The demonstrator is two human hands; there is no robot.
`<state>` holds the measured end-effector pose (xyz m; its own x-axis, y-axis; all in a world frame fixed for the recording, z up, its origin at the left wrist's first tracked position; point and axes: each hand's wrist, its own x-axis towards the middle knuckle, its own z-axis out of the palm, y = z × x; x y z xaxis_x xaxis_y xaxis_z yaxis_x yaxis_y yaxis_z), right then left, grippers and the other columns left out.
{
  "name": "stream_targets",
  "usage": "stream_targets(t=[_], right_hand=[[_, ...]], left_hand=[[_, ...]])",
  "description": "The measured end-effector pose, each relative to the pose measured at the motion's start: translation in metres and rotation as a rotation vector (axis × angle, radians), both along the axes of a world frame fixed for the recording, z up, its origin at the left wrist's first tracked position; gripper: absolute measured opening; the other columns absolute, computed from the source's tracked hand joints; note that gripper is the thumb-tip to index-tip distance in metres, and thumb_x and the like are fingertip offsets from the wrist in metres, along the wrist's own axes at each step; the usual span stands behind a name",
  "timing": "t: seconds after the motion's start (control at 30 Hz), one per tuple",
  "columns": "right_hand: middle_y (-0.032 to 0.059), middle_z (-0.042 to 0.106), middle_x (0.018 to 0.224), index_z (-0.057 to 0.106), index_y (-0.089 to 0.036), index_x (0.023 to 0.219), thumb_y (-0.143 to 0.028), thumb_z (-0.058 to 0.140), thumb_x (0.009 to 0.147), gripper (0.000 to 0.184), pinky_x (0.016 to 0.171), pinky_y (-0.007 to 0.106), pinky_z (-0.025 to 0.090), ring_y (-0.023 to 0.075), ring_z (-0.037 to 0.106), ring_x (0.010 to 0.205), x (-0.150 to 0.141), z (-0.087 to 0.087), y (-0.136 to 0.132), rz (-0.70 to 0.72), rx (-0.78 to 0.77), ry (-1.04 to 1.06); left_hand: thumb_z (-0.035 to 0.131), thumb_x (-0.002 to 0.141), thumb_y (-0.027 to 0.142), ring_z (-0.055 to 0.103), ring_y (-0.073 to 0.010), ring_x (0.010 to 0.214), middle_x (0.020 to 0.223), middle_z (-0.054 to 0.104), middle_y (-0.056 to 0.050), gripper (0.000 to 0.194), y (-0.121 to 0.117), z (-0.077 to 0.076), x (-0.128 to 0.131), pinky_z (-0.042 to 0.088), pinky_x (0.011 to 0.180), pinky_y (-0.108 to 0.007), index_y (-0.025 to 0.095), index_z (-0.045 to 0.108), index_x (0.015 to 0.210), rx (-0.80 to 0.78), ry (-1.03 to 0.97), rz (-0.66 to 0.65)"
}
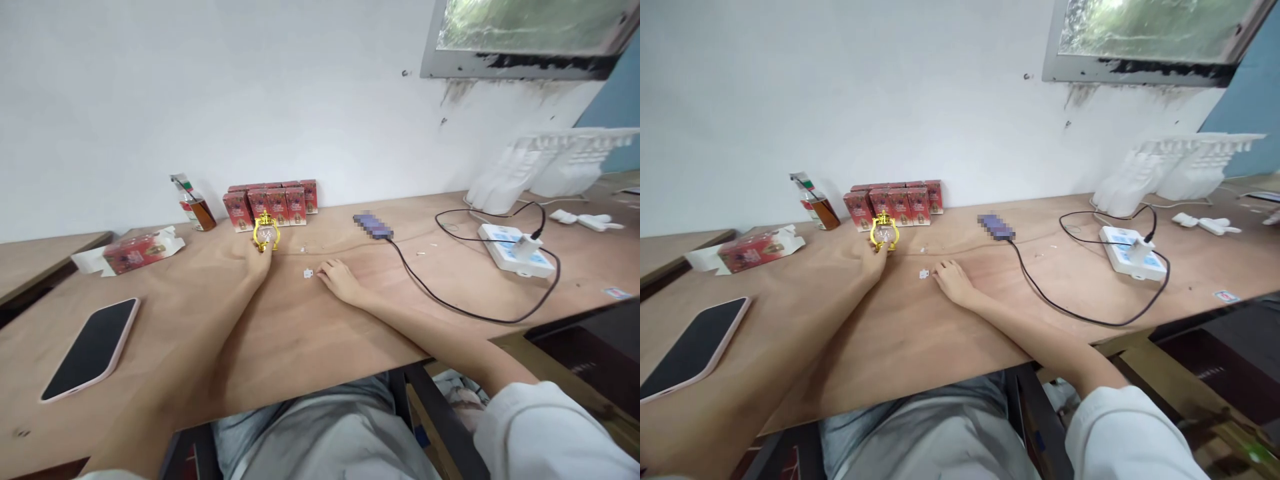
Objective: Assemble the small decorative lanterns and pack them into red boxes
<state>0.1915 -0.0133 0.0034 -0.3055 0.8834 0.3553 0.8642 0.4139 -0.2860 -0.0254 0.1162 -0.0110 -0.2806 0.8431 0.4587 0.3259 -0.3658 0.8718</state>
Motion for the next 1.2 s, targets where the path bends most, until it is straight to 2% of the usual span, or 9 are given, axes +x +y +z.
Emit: stream_targets(t=[0.1, 0.17, 0.33, 0.47, 0.63, 0.77, 0.9, 1.07, 1.2], right_hand=[[0.0106, 0.066, 0.099, 0.063, -0.013, 0.096, -0.015, 0.047, 0.092, 0.016, 0.086, 0.032, 0.043, 0.0204, 0.059, 0.094, -0.001, 0.001, 0.000, 0.005, 0.009, 0.002], [0.0104, 0.066, 0.099, 0.062, -0.014, 0.095, -0.014, 0.046, 0.092, 0.017, 0.085, 0.032, 0.044, 0.0204, 0.059, 0.094, -0.001, 0.000, 0.000, -0.001, 0.057, 0.081], [0.0065, 0.064, 0.088, 0.058, -0.018, 0.095, -0.023, 0.041, 0.094, 0.018, 0.077, 0.031, 0.049, 0.0169, 0.063, 0.082, -0.017, -0.007, -0.003, 0.076, 0.352, 0.602], [-0.0016, 0.062, 0.072, 0.054, -0.021, 0.091, -0.032, 0.052, 0.088, 0.011, 0.065, 0.028, 0.052, 0.0126, 0.062, 0.062, -0.044, -0.011, -0.010, 0.094, 0.266, 1.087], [0.0005, 0.067, 0.077, 0.056, -0.020, 0.081, -0.032, 0.071, 0.071, 0.022, 0.070, 0.029, 0.053, 0.0143, 0.065, 0.072, -0.060, 0.000, -0.020, 0.104, 0.136, 1.411], [0.0012, 0.068, 0.076, 0.057, -0.020, 0.077, -0.032, 0.079, 0.059, 0.031, 0.073, 0.031, 0.053, 0.0157, 0.065, 0.075, -0.052, 0.012, -0.022, 0.062, 0.113, 1.490], [0.0007, 0.068, 0.074, 0.059, -0.019, 0.074, -0.034, 0.081, 0.056, 0.032, 0.073, 0.031, 0.054, 0.0157, 0.066, 0.073, -0.046, 0.018, -0.023, 0.039, 0.080, 1.460], [0.0009, 0.070, 0.072, 0.059, -0.019, 0.072, -0.037, 0.082, 0.056, 0.033, 0.071, 0.032, 0.055, 0.0160, 0.067, 0.071, -0.046, 0.018, -0.025, 0.098, 0.001, 1.373], [0.0024, 0.071, 0.078, 0.059, -0.019, 0.078, -0.036, 0.077, 0.065, 0.028, 0.077, 0.033, 0.056, 0.0167, 0.069, 0.076, -0.045, 0.014, -0.027, 0.142, 0.042, 1.268]], left_hand=[[0.059, 0.078, 0.026, 0.060, -0.0163, 0.089, 0.098, 0.055, -0.005, 0.044, -0.029, -0.003, -0.011, 0.049, 0.085, -0.033, 0.019, 0.041, 0.117, 0.020, -0.096, 0.105], [0.057, 0.078, 0.025, 0.059, -0.0136, 0.086, 0.096, 0.052, -0.003, 0.045, -0.046, -0.001, -0.011, 0.048, 0.082, -0.029, 0.020, 0.038, 0.118, 0.116, -0.117, 0.143], [0.073, 0.065, 0.028, 0.057, -0.0203, 0.100, 0.107, 0.053, -0.007, 0.059, -0.075, 0.009, -0.002, 0.046, 0.089, -0.034, 0.019, 0.044, 0.115, 0.345, 0.100, 0.202], [0.072, 0.067, 0.029, 0.055, -0.0237, 0.100, 0.104, 0.059, -0.008, 0.050, -0.096, 0.018, 0.004, 0.044, 0.087, -0.038, 0.018, 0.049, 0.110, 0.425, 0.349, 0.138], [0.070, 0.072, 0.029, 0.052, -0.0246, 0.099, 0.105, 0.065, -0.007, 0.042, -0.121, 0.025, 0.016, 0.036, 0.087, -0.039, 0.021, 0.054, 0.110, 0.438, 0.594, 0.036], [0.071, 0.071, 0.029, 0.050, -0.0256, 0.103, 0.106, 0.065, -0.006, 0.042, -0.128, 0.023, 0.025, 0.031, 0.085, -0.038, 0.022, 0.057, 0.110, 0.409, 0.704, -0.053], [0.069, 0.070, 0.025, 0.054, -0.0236, 0.102, 0.108, 0.063, -0.007, 0.045, -0.130, 0.023, 0.027, 0.030, 0.087, -0.036, 0.021, 0.054, 0.112, 0.406, 0.714, -0.088], [0.066, 0.071, 0.026, 0.055, -0.0234, 0.106, 0.112, 0.062, -0.008, 0.047, -0.132, 0.024, 0.027, 0.029, 0.090, -0.036, 0.019, 0.050, 0.115, 0.398, 0.754, -0.188], [0.064, 0.072, 0.027, 0.056, -0.0234, 0.105, 0.112, 0.063, -0.009, 0.046, -0.132, 0.023, 0.027, 0.029, 0.090, -0.037, 0.019, 0.049, 0.115, 0.388, 0.776, -0.205]])
